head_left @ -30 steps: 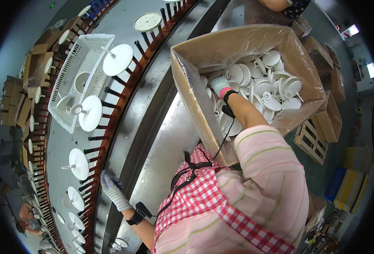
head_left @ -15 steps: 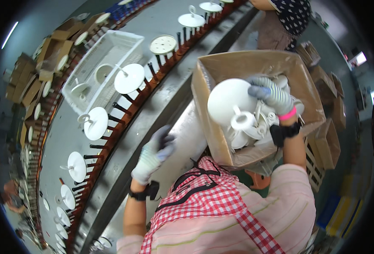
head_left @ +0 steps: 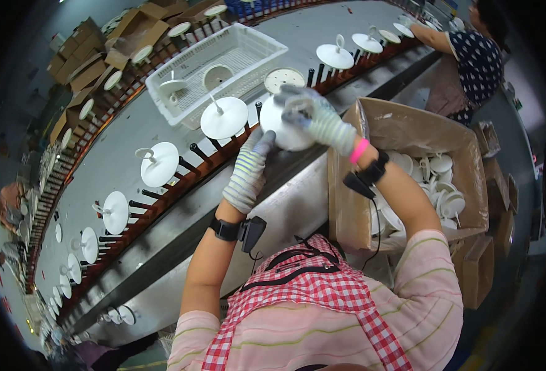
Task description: The person picks up ceramic cups from a cardboard box by hand and places them onto the spindles of a circular conveyor machine.
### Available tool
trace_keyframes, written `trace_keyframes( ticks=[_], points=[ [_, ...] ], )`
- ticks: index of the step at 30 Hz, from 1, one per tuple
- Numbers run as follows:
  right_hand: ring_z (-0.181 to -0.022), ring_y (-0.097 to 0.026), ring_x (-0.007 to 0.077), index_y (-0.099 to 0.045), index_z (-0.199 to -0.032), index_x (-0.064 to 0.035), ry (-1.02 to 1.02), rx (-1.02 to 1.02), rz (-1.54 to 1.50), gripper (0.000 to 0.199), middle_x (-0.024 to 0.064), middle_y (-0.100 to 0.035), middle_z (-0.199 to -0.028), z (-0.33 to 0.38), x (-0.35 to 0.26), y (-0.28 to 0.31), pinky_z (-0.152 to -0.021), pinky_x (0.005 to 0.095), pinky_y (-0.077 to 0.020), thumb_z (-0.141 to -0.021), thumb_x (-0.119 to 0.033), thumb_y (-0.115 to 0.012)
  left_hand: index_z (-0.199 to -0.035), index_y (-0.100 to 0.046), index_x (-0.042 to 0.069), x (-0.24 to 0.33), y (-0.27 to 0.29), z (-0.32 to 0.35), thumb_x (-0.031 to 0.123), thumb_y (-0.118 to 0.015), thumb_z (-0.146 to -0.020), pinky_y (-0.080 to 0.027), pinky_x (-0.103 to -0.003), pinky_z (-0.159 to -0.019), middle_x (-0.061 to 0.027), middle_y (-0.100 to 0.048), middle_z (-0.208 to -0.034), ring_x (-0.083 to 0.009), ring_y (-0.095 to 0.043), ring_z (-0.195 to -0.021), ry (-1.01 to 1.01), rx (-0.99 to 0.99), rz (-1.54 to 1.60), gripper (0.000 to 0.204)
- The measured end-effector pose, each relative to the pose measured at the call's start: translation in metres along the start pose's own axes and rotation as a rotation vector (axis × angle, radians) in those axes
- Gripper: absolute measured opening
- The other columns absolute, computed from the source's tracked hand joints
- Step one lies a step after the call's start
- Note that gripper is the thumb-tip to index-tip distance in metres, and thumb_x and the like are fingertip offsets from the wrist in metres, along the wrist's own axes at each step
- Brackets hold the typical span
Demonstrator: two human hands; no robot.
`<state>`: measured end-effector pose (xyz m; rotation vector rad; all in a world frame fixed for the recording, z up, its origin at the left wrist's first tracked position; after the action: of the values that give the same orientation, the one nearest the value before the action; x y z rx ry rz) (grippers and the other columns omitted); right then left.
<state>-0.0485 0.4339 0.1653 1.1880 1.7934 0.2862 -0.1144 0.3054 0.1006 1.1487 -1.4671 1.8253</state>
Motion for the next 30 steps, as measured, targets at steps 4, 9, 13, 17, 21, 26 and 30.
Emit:
trace_keyframes(
  ticks=[4,9,13,17,21,26,30],
  points=[
    [-0.107,-0.053,0.0357,-0.053,-0.121,-0.0098,-0.483,0.208,0.121,0.058,0.0202,-0.056,-0.116,-0.039,0.117,-0.004,-0.094,0.0399,-0.0412,-0.076,-0.045,-0.064,-0.137,-0.026,-0.003,0.011,0.022,0.000,0.030,-0.055,-0.091,-0.043,-0.032,-0.093,-0.0170,-0.044,-0.128,-0.0227,-0.049,-0.113,-0.038,0.152,-0.109,0.063],
    [-0.112,-0.048,0.0369,-0.050,-0.124,-0.0093,-0.624,0.004,0.273,0.061,0.0218,-0.054,-0.116,-0.059,0.129,-0.046,-0.098,0.0423,-0.0365,-0.079,-0.050,-0.056,-0.129,-0.041,-0.003,0.032,0.059,-0.028,0.035,-0.050,-0.091,-0.043,-0.030,-0.088,-0.0155,-0.055,-0.117,-0.0214,-0.052,-0.108,-0.093,0.369,-0.637,0.055],
    [-0.109,-0.049,0.0385,-0.050,-0.124,-0.0078,-0.512,0.076,0.440,0.059,0.0206,-0.053,-0.117,-0.062,0.104,-0.070,-0.096,0.0436,-0.0376,-0.080,-0.047,-0.052,-0.124,-0.049,-0.002,0.069,0.077,-0.079,0.047,-0.035,-0.090,-0.036,-0.041,-0.099,-0.0275,-0.051,-0.122,-0.0406,-0.045,-0.118,-0.244,0.529,-0.923,0.061],
    [-0.102,-0.052,0.0386,-0.057,-0.112,-0.0094,-0.221,0.047,0.513,0.036,0.0193,-0.053,-0.116,-0.044,0.052,-0.083,-0.092,0.0449,-0.0402,-0.086,-0.032,-0.045,-0.120,-0.054,-0.002,0.039,0.125,-0.136,0.049,-0.029,-0.090,-0.036,-0.041,-0.099,-0.0273,-0.052,-0.121,-0.0386,-0.047,-0.118,0.048,0.516,-0.933,0.064],
    [-0.106,-0.051,0.0358,-0.057,-0.110,-0.0107,-0.257,-0.119,0.395,0.031,0.0183,-0.054,-0.109,-0.077,0.080,-0.092,-0.090,0.0443,-0.0413,-0.088,-0.027,-0.043,-0.115,-0.057,-0.004,0.055,0.136,-0.130,0.052,-0.025,-0.090,-0.039,-0.041,-0.097,-0.0264,-0.054,-0.119,-0.0374,-0.050,-0.114,0.192,0.669,-1.177,0.069],
    [-0.095,-0.060,0.0357,-0.065,-0.100,-0.0057,-0.434,-0.415,0.327,0.037,0.0229,-0.062,-0.101,-0.126,0.084,-0.150,-0.084,0.0413,-0.0471,-0.069,-0.025,-0.064,-0.113,-0.059,-0.004,0.078,0.136,-0.094,0.052,-0.024,-0.091,-0.041,-0.042,-0.094,-0.0261,-0.055,-0.117,-0.0386,-0.053,-0.110,0.259,0.750,-1.250,0.070],
    [-0.092,-0.061,0.0361,-0.069,-0.091,-0.0058,-0.424,-0.419,0.355,0.037,0.0239,-0.063,-0.096,-0.135,0.086,-0.168,-0.082,0.0417,-0.0480,-0.063,-0.030,-0.068,-0.112,-0.058,-0.005,0.085,0.155,-0.089,0.052,-0.023,-0.090,-0.041,-0.043,-0.093,-0.0281,-0.055,-0.114,-0.0401,-0.053,-0.108,0.156,0.832,-1.375,0.070]
  ],
)
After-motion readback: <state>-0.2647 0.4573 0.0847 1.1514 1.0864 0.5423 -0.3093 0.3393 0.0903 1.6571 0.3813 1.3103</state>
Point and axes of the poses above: each hand's wrist, its own z-axis away from the middle knuckle, its own y-axis out of the back of the hand, x = y × z, the point moved 8 cm from there along -z, towards the middle knuckle
